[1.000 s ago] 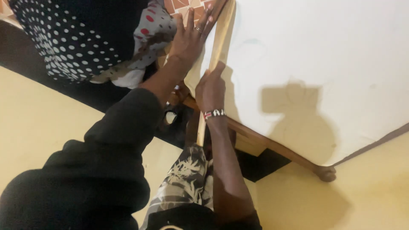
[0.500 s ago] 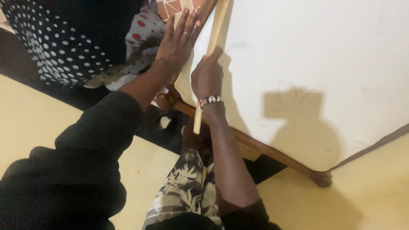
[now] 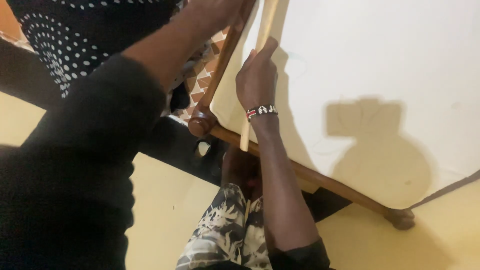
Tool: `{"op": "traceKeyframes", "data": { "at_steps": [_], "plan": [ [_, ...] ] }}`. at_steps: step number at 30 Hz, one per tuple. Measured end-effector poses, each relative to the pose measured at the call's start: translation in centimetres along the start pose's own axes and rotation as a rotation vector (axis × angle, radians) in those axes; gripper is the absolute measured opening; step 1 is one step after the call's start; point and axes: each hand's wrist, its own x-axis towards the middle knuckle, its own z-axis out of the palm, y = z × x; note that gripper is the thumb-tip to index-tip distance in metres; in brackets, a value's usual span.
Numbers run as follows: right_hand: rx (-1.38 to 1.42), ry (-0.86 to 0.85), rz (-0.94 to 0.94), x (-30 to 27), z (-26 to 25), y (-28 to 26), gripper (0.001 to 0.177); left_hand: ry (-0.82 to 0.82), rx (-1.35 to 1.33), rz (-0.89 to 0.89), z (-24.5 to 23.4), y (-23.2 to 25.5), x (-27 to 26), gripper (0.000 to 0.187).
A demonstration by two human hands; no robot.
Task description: The recorder uses a wooden tool to push the mattress back into the frame and repair the bed structure.
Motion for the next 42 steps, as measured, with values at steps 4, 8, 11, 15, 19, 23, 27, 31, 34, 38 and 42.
{"op": "traceKeyframes", "data": {
  "at_steps": [4, 8, 11, 15, 19, 23, 27, 31, 34, 38, 42],
  "plan": [
    [0.014, -0.051, 0.09, -3.2, 0.0, 0.0, 0.037, -0.011, 0.014, 0.028, 1.2, -0.3, 3.8, 0.038],
    [0.111, -0.015, 0.056, -5.1, 2.1, -0.1, 0.04, -0.031, 0.072, 0.026, 3.1, -1.6, 7.2, 0.038],
    [0.086, 0.003, 0.089, -0.4, 1.2, -1.1, 0.037, -0.037, 0.112, 0.032, 5.5, -2.6, 10.4, 0.038],
    [0.134, -0.007, 0.143, 1.3, -0.4, -2.6, 0.036, 0.119, -0.144, 0.063, 6.9, -2.7, 11.0, 0.01],
    [0.127, 0.021, 0.089, -2.4, 0.5, -2.1, 0.037, 0.014, 0.188, -0.091, 4.7, -0.1, 9.3, 0.027],
    [0.094, -0.004, 0.12, 0.5, 0.4, -0.7, 0.037, 0.288, 0.592, 0.052, 7.3, -0.4, 11.3, 0.056],
    [0.05, 0.051, -0.038, 4.9, -1.4, 0.2, 0.041, 0.422, 0.79, -0.034, 6.0, 1.0, 10.1, 0.096],
    [0.093, 0.047, -0.041, 0.9, 0.4, 1.7, 0.034, 0.281, 0.638, -0.023, 7.2, 0.4, 10.7, 0.1],
    [0.179, -0.037, 0.124, -0.8, 1.0, 0.3, 0.046, 0.283, 0.622, 0.009, 7.3, -0.1, 11.0, 0.1],
    [0.098, 0.061, 0.043, 5.1, 0.5, 1.6, 0.04, 0.374, 0.699, -0.015, 6.3, 0.8, 10.4, 0.094],
    [0.067, 0.098, 0.002, 9.9, -2.3, 0.2, 0.034, 0.389, 0.535, 0.002, 8.5, -0.3, 10.7, 0.088]
  ]
}}
